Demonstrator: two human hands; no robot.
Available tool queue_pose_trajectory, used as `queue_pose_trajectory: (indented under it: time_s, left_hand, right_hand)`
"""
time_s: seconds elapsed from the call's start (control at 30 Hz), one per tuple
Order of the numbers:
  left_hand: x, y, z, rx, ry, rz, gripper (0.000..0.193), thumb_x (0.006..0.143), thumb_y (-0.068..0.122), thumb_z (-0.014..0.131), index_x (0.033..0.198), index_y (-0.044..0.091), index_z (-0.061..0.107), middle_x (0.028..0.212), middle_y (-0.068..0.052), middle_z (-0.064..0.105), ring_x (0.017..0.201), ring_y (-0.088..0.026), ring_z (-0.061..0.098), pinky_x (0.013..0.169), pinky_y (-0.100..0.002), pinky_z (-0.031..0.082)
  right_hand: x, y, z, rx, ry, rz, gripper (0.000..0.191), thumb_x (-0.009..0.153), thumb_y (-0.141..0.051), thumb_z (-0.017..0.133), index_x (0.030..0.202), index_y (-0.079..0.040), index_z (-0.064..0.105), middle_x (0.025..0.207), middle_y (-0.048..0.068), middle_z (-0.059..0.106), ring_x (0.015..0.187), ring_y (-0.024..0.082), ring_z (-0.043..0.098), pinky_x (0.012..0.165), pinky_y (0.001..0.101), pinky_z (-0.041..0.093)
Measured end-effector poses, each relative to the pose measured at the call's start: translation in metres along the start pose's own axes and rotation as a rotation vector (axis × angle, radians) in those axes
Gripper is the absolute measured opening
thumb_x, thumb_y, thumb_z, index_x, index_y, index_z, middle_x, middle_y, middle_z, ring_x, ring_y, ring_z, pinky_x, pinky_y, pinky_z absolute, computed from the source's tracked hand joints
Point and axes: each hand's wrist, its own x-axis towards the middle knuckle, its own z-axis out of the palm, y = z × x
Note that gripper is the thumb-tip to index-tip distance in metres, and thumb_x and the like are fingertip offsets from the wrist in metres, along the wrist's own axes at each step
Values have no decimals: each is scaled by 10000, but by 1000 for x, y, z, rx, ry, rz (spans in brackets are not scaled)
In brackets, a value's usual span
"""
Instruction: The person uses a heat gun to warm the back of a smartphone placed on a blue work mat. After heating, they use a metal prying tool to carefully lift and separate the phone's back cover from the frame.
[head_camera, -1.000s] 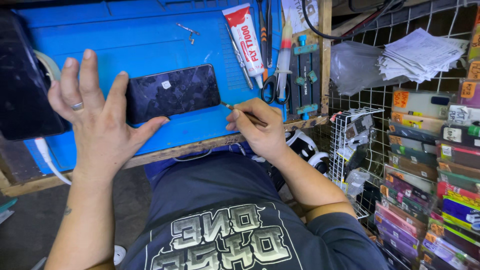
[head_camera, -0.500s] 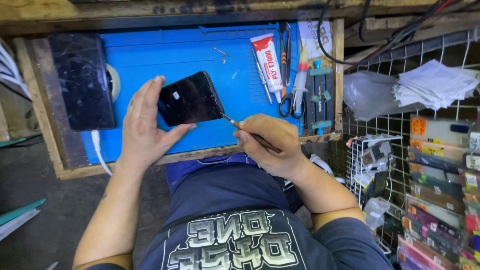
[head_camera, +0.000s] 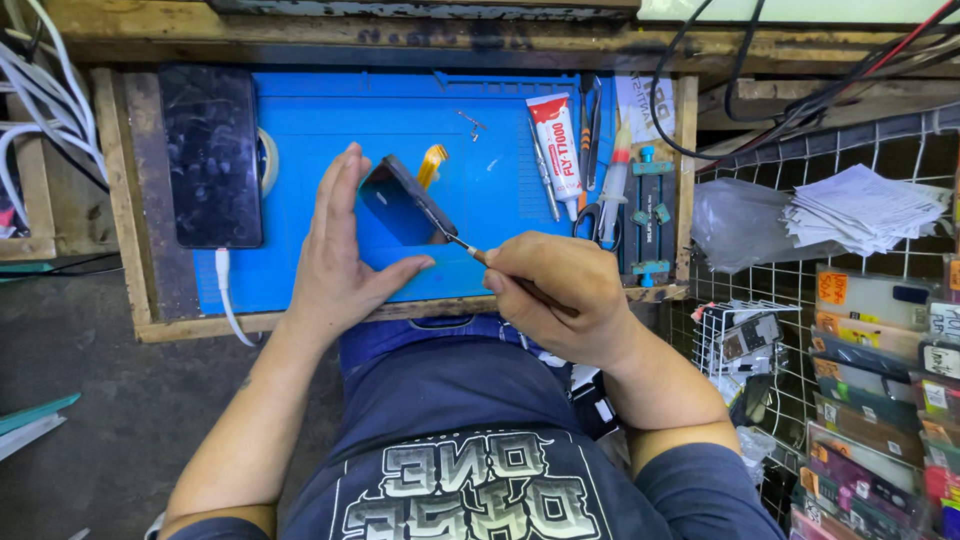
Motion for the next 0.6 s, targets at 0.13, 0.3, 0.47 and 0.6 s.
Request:
queue_pose_trajectory:
  time_s: [0.13, 0.3, 0.47, 0.6]
  left_hand:
    - [-9, 7, -14, -31, 29, 31, 1183, 740, 240, 951, 1634, 90, 191, 1661, -254, 282, 1547, -443, 356, 1274, -497, 356]
    - [-13, 15, -39, 68, 114, 161, 905, 906, 283, 862, 1609, 96, 324, 1655, -230, 327, 1550, -449, 376, 1270, -529, 338]
    - [-8, 28, -60, 184, 127, 274, 679, 959, 349, 830, 1486, 72, 504, 1577, -202, 435, 1503, -429, 406, 1235, -544, 367]
    - [-1, 34, -66, 195, 121, 250, 637, 919, 357, 834, 1418, 58, 573, 1537, -197, 472, 1465, -435, 426, 1239, -563, 388]
  right_hand:
    - [4, 0, 5, -36, -15, -87, 107, 945, 66, 701, 1033, 43, 646, 880, 133, 684, 741, 238, 708, 664, 333, 549]
    - [7, 1, 16, -113, -13, -228, 173, 904, 98, 711, 1050, 58, 628, 903, 169, 685, 797, 301, 730, 690, 382, 585]
    - [8, 4, 33, -166, -39, -312, 243, 892, 132, 714, 1098, 78, 598, 872, 173, 676, 771, 323, 722, 669, 399, 576]
    - [9, 10, 41, -155, 39, -328, 217, 902, 116, 711, 1084, 76, 600, 882, 178, 684, 773, 316, 727, 666, 384, 578]
